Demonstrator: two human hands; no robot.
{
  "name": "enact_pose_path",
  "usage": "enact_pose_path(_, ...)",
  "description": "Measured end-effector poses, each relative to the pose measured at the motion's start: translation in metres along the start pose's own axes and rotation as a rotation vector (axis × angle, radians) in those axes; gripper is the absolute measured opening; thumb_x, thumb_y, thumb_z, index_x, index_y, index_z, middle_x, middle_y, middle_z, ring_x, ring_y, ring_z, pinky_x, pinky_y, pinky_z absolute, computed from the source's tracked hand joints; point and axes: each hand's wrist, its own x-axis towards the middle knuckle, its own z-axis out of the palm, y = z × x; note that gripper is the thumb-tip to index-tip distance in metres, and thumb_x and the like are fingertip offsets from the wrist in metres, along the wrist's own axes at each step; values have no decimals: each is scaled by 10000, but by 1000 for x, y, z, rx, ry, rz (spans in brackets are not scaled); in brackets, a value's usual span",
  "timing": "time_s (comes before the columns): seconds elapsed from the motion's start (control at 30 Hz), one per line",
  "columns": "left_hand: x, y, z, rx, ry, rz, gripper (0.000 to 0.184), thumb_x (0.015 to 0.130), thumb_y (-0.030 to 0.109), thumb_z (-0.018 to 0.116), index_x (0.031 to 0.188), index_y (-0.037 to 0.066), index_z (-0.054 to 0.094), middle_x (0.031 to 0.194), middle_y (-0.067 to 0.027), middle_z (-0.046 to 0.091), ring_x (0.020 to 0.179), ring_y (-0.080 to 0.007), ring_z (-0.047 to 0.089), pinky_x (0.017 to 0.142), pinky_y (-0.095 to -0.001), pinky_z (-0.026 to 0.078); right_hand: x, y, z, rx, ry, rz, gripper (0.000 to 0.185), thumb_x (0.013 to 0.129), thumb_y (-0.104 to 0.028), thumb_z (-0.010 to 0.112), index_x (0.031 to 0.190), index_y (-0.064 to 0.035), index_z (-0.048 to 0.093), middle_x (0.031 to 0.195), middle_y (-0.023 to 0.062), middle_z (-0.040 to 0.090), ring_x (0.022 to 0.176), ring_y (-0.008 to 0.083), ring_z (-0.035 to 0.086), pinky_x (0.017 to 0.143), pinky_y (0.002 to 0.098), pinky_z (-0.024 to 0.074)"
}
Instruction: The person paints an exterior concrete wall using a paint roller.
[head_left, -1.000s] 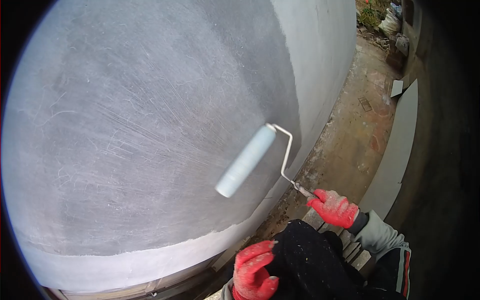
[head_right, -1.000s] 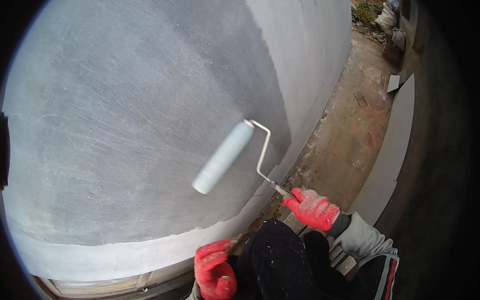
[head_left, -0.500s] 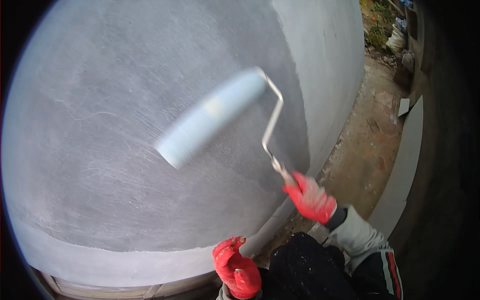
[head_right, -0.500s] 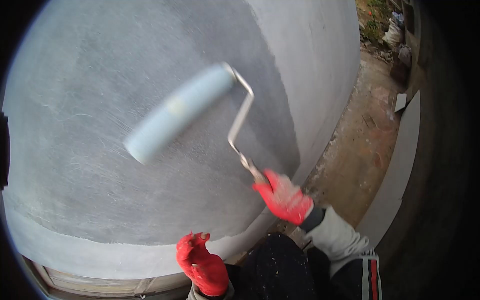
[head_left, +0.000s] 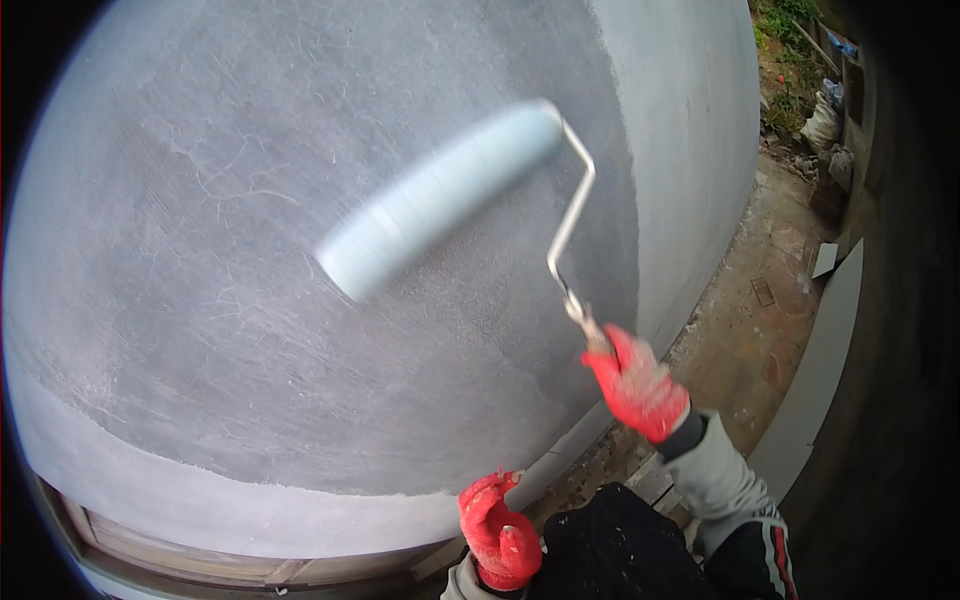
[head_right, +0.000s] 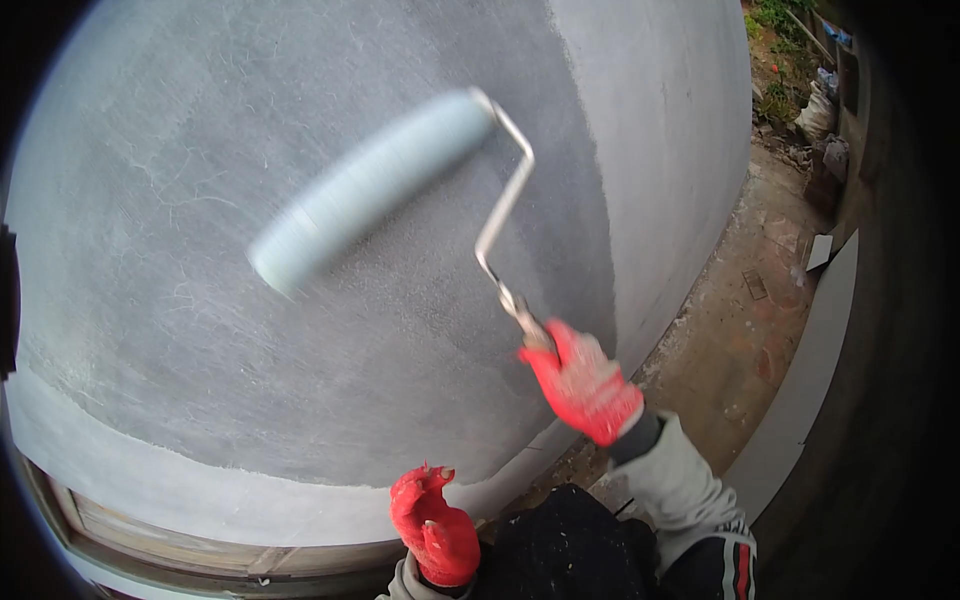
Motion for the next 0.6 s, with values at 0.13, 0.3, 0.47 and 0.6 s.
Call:
enact_pose_path(0.13,1,3,4,-145,130,29,447,904,295,535,1234,2,464,1201,-220,454,987,-353,571,878,-466,473,11,9,21,-32,117,-120,238,907,-265,578,906,-31,528,756,264,571,724,466,552,584,490,415)
enact_pose_path(0.3,-4,5,-2,-72,168,28,486,934,407,484,1260,50,441,1225,-172,453,945,-312,580,867,-461,455,-105,149,67,-63,-198,228,294,890,-323,588,886,-37,521,763,274,575,770,493,553,606,535,416)
enact_pose_path(0.47,-17,0,-7,-7,249,100,518,904,452,519,1223,48,458,1145,-195,485,890,-315,587,776,-442,500,-144,180,74,-117,-257,287,295,881,-316,603,878,-37,505,760,270,575,774,500,547,604,536,417)
enact_pose_path(0.6,-13,2,-6,0,234,74,526,890,462,535,1204,45,467,1126,-201,484,886,-315,585,757,-443,513,-57,73,48,-137,-101,-4,252,872,-257,624,858,-42,493,718,247,562,716,477,547,565,507,409)
